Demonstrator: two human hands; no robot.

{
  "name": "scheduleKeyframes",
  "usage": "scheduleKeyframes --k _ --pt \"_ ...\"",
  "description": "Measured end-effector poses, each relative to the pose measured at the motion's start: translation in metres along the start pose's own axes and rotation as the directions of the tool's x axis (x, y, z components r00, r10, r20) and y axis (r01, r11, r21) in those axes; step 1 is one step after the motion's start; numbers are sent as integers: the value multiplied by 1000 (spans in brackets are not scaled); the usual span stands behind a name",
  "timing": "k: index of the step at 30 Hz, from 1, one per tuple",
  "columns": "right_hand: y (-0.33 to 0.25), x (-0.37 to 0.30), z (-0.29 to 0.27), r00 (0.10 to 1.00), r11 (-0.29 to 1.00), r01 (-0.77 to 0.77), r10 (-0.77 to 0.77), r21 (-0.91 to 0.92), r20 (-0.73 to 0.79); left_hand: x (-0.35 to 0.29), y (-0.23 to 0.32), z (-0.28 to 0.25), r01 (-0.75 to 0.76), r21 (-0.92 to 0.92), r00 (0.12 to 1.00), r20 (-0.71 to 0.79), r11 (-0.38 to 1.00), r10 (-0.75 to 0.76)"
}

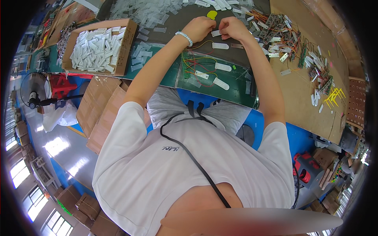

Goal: The person assembles electrical components by attaching wires and small white rectangular plates to a metal circuit strip by hand, using an assembly jig to hold the strip.

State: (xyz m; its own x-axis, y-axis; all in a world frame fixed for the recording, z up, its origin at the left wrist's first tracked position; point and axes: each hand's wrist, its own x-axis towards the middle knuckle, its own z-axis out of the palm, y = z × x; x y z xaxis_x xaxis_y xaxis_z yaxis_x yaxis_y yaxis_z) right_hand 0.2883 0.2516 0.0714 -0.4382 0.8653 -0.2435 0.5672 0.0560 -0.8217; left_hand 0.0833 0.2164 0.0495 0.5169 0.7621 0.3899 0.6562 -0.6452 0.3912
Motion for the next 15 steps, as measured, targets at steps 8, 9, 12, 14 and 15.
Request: scheduleKeyframes --k 8,9,12,14,15 --pt "-10 -9 1 999 978 -54 54 -203 -6 -3 3 -3 -29 14 1000 4 999 29" --pt "-9 -9 3 999 982 -39 38 -186 -11 -5 1 -5 -51 8 999 18 999 51" --pt "-2 -11 2 999 985 -33 29 -168 -26 -9 3 -11 -69 -21 996 60 997 70" --pt "-2 -12 3 999 986 -28 23 -167 -33 -13 5 -16 -61 -32 994 88 998 64" --pt "-2 -13 3 999 986 -27 20 -166 -45 -14 7 -17 -92 -7 992 86 996 92"
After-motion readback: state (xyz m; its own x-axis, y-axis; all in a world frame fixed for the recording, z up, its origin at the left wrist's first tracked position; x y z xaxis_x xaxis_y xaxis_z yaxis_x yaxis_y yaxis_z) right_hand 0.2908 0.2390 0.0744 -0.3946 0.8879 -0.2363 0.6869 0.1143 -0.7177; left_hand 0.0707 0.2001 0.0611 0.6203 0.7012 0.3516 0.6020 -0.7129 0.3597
